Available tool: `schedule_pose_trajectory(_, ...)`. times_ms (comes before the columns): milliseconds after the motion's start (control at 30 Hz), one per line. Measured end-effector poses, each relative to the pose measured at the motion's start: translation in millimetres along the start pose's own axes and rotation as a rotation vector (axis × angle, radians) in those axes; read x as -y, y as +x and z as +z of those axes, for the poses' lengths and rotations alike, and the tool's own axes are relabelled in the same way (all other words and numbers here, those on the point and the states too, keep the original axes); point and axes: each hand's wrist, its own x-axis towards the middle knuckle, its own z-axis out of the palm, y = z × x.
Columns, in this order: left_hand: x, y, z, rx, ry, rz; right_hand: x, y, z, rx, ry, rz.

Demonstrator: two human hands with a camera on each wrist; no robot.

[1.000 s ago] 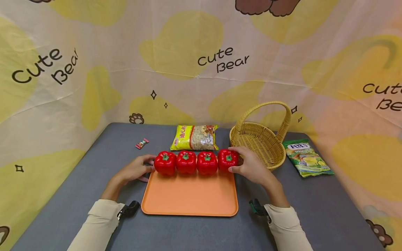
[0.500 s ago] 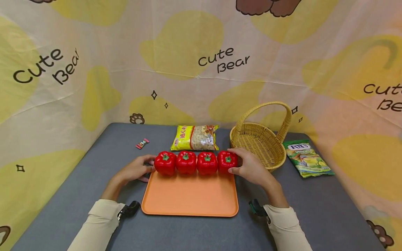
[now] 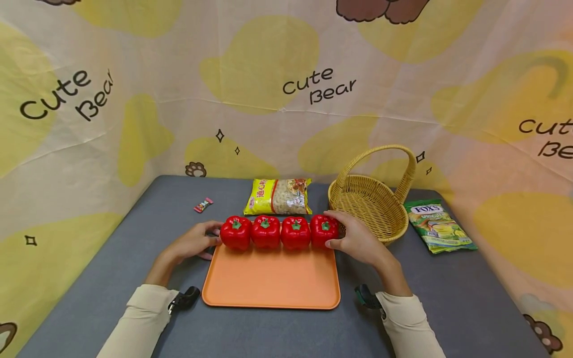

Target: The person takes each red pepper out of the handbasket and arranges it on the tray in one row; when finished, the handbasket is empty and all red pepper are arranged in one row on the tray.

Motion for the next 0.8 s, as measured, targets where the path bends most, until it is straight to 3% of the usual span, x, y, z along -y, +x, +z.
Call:
schedule_pose_trajectory(533, -2.7, -2.1, 2.5, -0.016, 0.031, 0.005, 1, -11.9, -17, -0.023, 0.048, -0.031)
schedule_pose_trajectory(700, -6.3, -8.3, -0.1, -0.055, 0.083, 0.009, -2, -20.8, -32, -0.053, 0.09, -0.038)
schedule_pose_trajectory(800, -10.4, -12.8, -2.1, -0.122, 0.147, 0.032, -8, -31.2, -43, -0.087, 0.078, -0.04)
